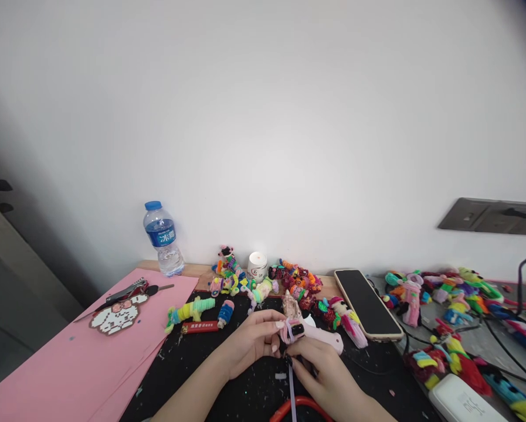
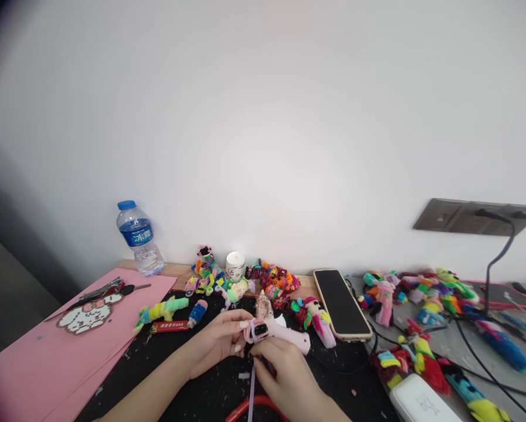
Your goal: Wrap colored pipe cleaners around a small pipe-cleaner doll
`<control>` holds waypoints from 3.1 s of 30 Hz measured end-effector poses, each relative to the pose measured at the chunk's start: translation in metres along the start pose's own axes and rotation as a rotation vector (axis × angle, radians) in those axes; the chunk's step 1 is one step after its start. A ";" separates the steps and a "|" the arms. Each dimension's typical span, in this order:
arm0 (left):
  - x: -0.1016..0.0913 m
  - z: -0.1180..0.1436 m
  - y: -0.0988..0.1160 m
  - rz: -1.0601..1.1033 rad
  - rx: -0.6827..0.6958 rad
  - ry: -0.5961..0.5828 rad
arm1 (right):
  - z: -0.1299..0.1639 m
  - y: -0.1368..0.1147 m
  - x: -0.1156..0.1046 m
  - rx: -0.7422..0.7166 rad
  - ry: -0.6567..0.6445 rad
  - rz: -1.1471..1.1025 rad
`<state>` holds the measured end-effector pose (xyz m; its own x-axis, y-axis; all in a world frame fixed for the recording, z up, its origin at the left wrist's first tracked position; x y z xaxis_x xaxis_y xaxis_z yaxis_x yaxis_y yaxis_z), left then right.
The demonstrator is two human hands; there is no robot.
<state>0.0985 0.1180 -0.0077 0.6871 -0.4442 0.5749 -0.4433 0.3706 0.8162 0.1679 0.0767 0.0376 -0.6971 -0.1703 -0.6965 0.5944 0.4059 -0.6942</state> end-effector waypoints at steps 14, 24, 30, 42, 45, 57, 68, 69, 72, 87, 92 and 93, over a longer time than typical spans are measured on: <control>0.000 0.000 0.000 -0.019 -0.004 -0.001 | 0.000 0.002 0.001 0.002 0.002 0.014; 0.000 0.000 0.000 -0.016 -0.002 0.004 | 0.000 0.002 0.002 0.010 0.001 0.047; 0.000 0.000 -0.001 -0.016 -0.003 0.006 | -0.001 0.004 0.002 0.030 -0.012 0.048; 0.001 0.001 0.000 -0.003 -0.002 0.014 | -0.001 0.002 0.004 0.033 -0.025 0.032; 0.000 0.000 0.000 0.000 0.002 0.011 | -0.001 0.003 0.004 0.035 -0.024 0.032; -0.001 0.000 -0.001 0.012 -0.006 0.021 | -0.001 0.008 0.005 0.038 -0.017 0.044; -0.002 0.001 -0.002 0.043 -0.029 0.026 | 0.000 0.005 0.003 0.031 -0.002 0.073; -0.002 0.001 -0.002 0.050 -0.029 0.027 | 0.001 0.005 0.003 0.032 0.001 0.078; -0.002 0.001 -0.002 0.076 -0.028 0.027 | 0.001 0.007 0.003 0.038 0.006 0.089; -0.003 0.000 -0.003 0.104 -0.020 0.035 | -0.001 0.008 0.003 0.050 0.010 0.107; -0.003 0.000 0.000 0.072 0.006 0.023 | 0.001 0.008 0.003 0.044 0.019 0.112; -0.003 0.000 0.000 0.072 0.011 0.026 | 0.001 0.009 0.003 0.042 0.024 0.110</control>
<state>0.0965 0.1197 -0.0092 0.6675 -0.3955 0.6308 -0.4983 0.3922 0.7732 0.1714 0.0789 0.0294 -0.6356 -0.1049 -0.7649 0.6839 0.3831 -0.6209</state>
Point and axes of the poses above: each hand's wrist, its own z-axis away from the middle knuckle, its own x-axis out of the palm, y = z × x, the point moved 10 cm from there along -z, towards the middle knuckle, and after that the axes turned 7 degrees about x, right-handed, at the moved point
